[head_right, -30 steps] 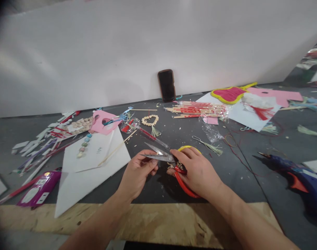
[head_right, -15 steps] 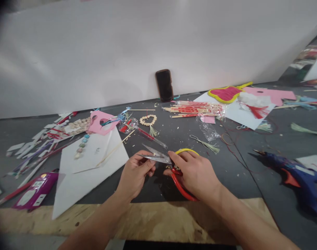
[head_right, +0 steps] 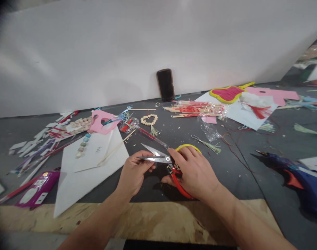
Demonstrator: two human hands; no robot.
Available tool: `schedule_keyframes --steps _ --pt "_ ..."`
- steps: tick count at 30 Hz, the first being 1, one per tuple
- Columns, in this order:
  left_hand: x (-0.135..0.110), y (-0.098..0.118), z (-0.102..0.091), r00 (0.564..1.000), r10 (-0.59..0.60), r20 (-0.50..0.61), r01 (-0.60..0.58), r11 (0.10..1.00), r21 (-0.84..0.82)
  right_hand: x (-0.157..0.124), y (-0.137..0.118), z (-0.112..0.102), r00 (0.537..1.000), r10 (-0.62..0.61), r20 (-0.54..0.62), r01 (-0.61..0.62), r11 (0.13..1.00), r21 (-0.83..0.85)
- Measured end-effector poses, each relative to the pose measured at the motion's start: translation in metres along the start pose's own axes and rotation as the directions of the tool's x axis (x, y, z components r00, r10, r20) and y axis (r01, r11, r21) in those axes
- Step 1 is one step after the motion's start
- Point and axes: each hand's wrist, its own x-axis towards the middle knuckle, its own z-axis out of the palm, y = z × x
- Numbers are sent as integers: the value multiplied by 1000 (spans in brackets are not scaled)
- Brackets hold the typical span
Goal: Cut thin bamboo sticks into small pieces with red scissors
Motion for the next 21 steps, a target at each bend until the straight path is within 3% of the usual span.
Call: schedule_keyframes --steps 6,12,21 --pt "0 -1 1 999 -38 22 37 998 60 -1 3 4 1000 -22 -19 22 1000 8" --pt "-2 -4 2 997 -50 58 50 999 -9 -5 1 4 999 -31 -41 28 996 -81" --pt "-4 -2 3 999 11 42 -11 1000 -5 -2 -2 4 997 -12 -81 9 999 -41"
